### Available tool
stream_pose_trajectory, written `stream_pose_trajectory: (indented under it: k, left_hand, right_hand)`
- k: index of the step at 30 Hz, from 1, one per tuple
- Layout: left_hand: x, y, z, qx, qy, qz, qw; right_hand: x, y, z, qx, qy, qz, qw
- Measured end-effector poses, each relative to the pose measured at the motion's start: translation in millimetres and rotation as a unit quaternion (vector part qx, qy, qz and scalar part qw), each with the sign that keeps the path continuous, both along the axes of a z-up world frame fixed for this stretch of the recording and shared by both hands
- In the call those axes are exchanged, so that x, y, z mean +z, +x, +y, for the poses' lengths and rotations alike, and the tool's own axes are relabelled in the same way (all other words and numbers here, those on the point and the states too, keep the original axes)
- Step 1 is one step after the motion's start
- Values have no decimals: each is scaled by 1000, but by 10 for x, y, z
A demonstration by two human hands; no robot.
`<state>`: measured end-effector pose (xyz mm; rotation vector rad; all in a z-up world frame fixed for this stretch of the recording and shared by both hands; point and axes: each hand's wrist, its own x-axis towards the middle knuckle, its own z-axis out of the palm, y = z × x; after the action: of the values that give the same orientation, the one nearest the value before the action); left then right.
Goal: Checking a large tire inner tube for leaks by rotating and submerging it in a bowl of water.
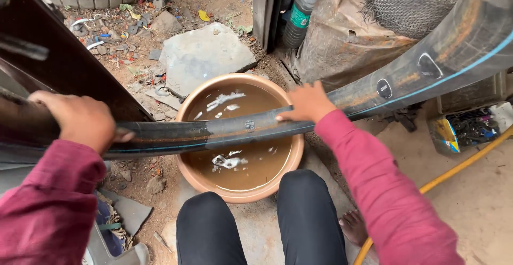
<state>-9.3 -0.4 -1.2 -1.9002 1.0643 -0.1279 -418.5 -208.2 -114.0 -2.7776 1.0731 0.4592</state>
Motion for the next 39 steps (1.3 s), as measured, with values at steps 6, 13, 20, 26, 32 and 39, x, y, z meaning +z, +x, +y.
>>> stream_pose_trajectory:
  k: [6,13,20,26,32,39]
  left_hand:
    - [-784,-296,-68,-6,-41,184,982]
    - [-871,-552,-348,49,-20,357,933]
    - [-1060,-591,-406,51,-19,338,940]
    - [-1180,-686,-409,60,-67,305,948]
    - [-1246,-702,-458,71,-64,279,955]
    - [-1280,-679,-485,94,-49,287,952]
  right_hand:
    - [169,5,-7,-50,18,101,993]
    - [67,139,-87,-76,109,148,980]
    - [26,319,-114,-103,128,185,969]
    - [-70,441,-57,-162,120,204,958]
    - [-74,493,24,-200,73,143,967]
    - [-221,651,49,-233,49,125,963]
